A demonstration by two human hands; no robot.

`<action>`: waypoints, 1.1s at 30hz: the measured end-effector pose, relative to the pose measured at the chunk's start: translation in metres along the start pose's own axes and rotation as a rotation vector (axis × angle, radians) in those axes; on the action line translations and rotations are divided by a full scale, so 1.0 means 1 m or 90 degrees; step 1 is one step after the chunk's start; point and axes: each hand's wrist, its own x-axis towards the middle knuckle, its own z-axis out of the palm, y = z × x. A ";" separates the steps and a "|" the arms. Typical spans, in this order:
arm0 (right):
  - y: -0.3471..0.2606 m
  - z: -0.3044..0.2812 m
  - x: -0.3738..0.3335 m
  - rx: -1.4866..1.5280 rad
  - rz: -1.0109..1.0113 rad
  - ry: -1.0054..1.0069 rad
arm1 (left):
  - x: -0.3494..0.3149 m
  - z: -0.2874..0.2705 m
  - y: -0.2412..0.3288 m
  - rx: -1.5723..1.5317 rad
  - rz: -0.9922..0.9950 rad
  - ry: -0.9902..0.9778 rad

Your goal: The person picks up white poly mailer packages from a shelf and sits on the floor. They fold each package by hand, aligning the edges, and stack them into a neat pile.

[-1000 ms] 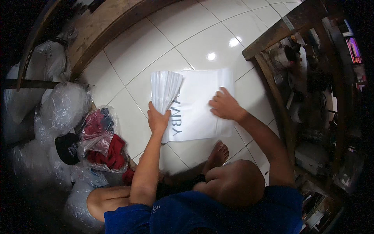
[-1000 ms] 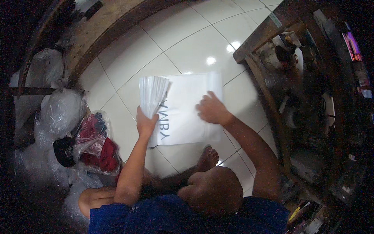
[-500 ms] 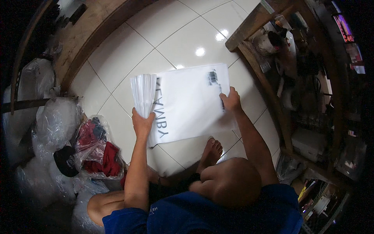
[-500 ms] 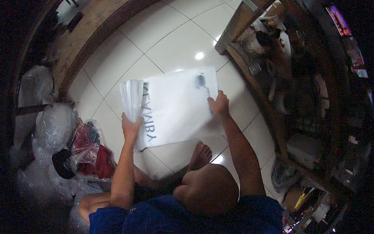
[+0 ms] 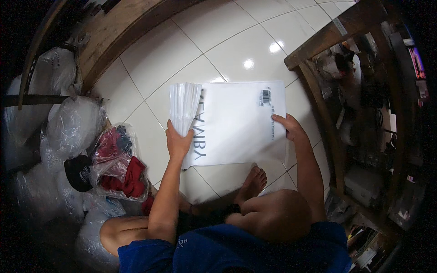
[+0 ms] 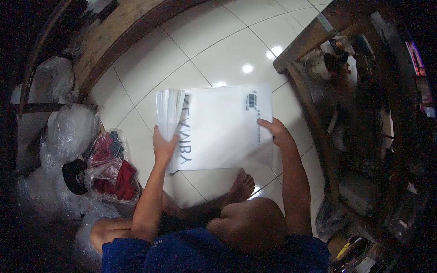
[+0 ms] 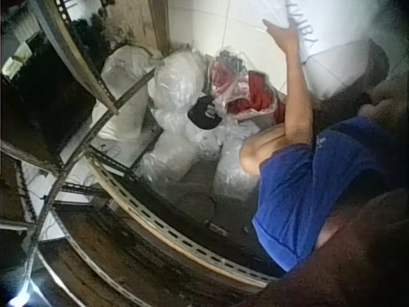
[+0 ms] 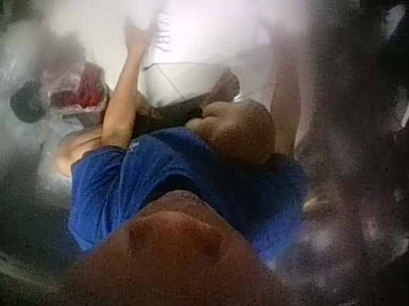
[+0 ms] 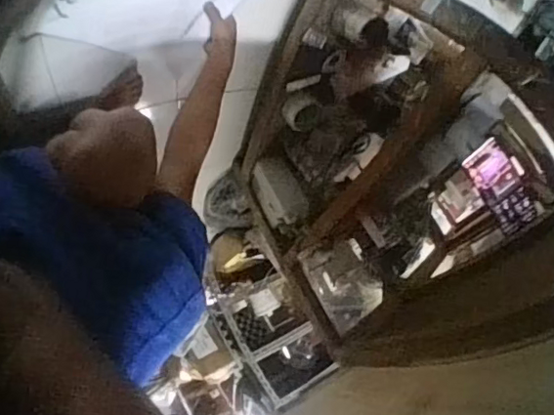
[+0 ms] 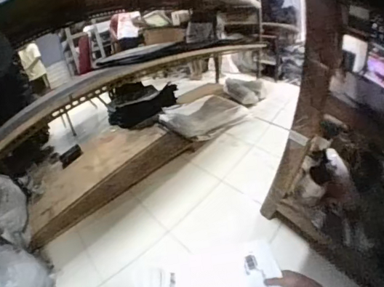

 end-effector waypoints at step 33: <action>0.042 0.048 -0.019 -0.402 -0.564 0.284 | 0.109 -0.064 0.065 0.240 0.684 -0.215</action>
